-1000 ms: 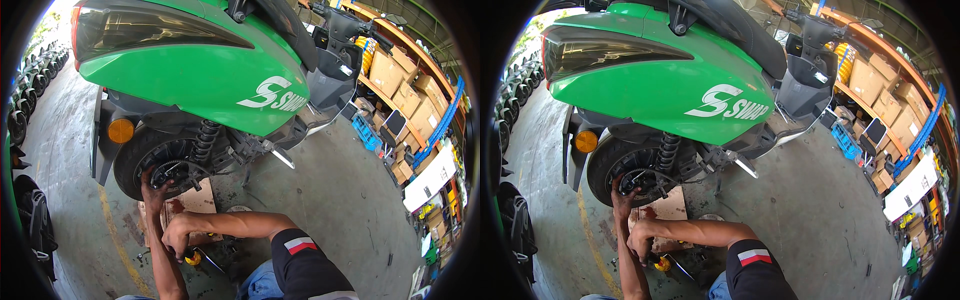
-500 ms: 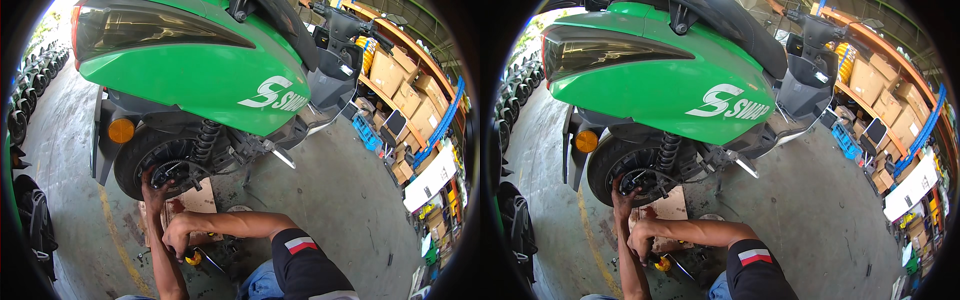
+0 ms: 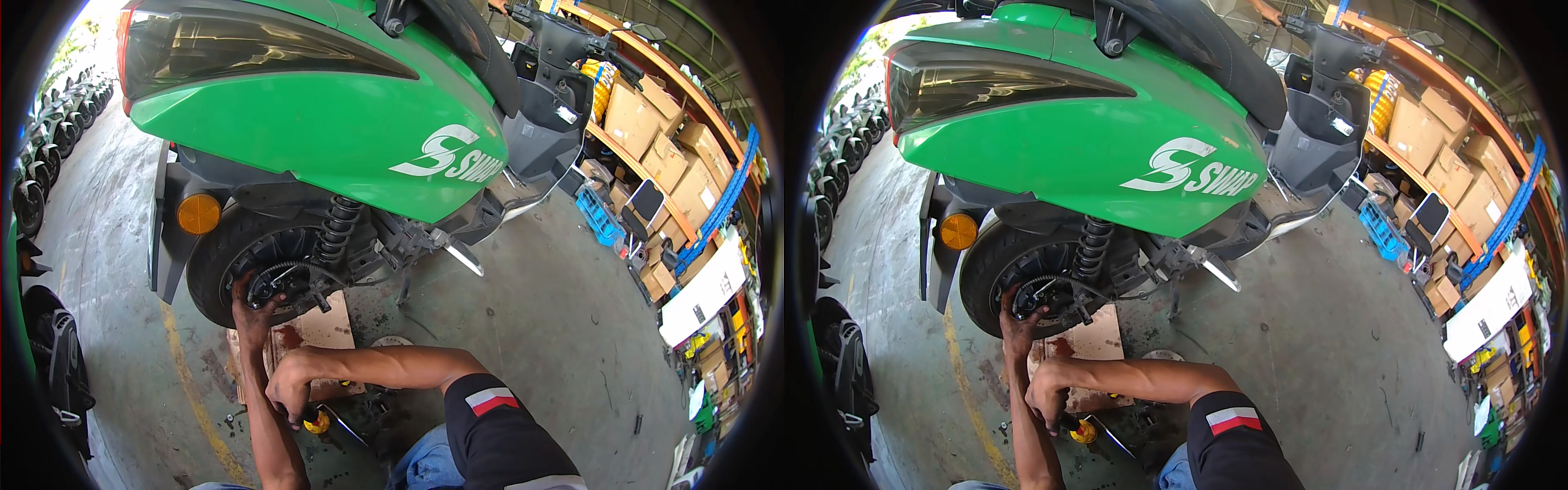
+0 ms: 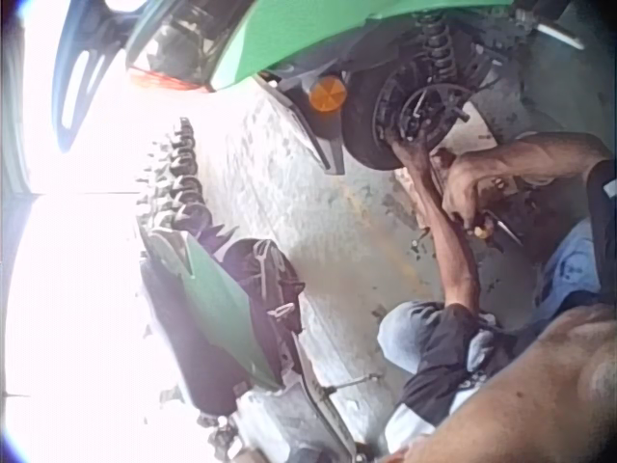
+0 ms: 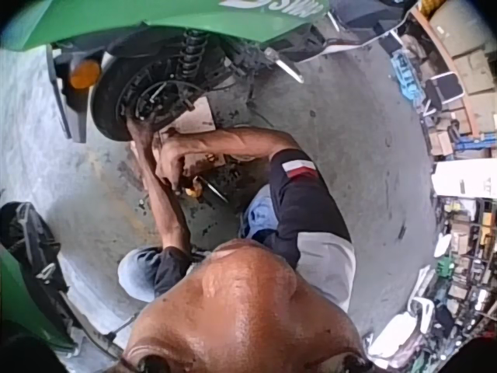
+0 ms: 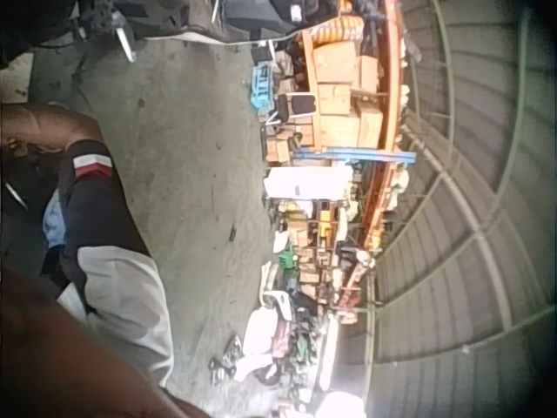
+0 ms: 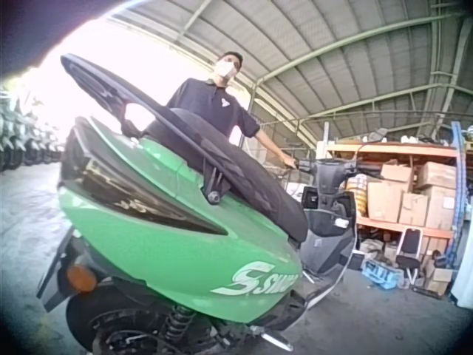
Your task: The person repairs the rear wheel assembly of a green scooter by removing a shaft, filling it with fluid from a yellow bottle, and then reassembling the components while working in a garage setting.
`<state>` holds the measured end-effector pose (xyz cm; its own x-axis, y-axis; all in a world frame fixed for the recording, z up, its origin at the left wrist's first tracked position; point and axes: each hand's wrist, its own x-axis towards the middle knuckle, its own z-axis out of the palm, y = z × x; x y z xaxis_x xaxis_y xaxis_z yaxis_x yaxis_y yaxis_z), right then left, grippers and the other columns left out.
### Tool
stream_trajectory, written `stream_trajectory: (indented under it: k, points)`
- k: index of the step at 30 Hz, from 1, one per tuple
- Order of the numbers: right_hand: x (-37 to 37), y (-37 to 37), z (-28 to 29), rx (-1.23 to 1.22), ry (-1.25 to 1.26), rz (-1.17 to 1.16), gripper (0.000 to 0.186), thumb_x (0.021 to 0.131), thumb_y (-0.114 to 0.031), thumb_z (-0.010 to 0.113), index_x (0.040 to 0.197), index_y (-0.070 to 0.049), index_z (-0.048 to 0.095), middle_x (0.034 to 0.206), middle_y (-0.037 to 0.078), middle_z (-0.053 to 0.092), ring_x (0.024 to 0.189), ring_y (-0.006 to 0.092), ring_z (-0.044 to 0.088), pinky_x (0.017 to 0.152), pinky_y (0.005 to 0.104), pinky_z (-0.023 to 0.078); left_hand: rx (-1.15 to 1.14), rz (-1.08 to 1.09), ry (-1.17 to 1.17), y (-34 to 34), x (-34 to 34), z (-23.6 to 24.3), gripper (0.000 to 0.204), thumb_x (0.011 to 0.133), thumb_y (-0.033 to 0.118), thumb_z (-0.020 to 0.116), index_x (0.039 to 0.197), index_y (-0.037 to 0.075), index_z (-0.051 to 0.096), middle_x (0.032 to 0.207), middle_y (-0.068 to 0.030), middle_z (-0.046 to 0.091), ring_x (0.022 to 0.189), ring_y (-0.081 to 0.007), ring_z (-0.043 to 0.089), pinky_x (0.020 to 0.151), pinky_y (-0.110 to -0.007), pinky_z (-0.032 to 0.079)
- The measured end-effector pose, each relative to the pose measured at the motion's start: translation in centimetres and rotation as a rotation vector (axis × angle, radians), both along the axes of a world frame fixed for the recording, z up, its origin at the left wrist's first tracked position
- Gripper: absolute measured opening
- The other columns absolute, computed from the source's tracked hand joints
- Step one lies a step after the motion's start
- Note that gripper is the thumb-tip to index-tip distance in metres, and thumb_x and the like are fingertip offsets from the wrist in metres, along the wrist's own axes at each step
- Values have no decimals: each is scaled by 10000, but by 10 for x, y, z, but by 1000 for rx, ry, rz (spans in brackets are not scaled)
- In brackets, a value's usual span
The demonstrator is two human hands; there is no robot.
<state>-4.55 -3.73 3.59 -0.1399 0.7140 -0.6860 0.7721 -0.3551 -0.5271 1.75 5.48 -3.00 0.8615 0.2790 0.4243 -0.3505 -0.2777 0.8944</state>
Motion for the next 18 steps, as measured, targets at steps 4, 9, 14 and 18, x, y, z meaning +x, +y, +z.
stream_trajectory:
  k: [4,9,14,18]
  points:
    - [-1,1,0,-3,-3,6,423,841,-406,723,1032,-29,743,981,141,733,898,287,672,816,406,519,-22,-3,0,1,0,-2,703,623,53,902,1242,7,573,1229,-125,599,1163,-250,563,1037,-364,424]
    - [-1,1,0,-5,-13,-2,425,838,-408,731,1029,-28,744,978,149,730,899,290,671,813,407,516,-82,-36,2,-2,-2,2,687,629,30,892,1239,5,575,1225,-117,599,1153,-233,561,1034,-355,422]
    - [0,0,3,-2,-4,-12,416,839,-406,729,1031,-37,746,981,149,728,905,290,667,814,410,513,-77,-32,18,-1,-2,4,692,629,35,894,1240,-1,571,1224,-115,598,1151,-228,563,1033,-350,423]
    - [-1,0,2,-21,-11,-9,413,840,-407,727,1031,-42,747,986,145,728,905,290,666,812,411,513,-42,-16,13,0,0,-1,701,630,47,895,1247,-1,566,1222,-117,600,1150,-229,566,1033,-349,422]
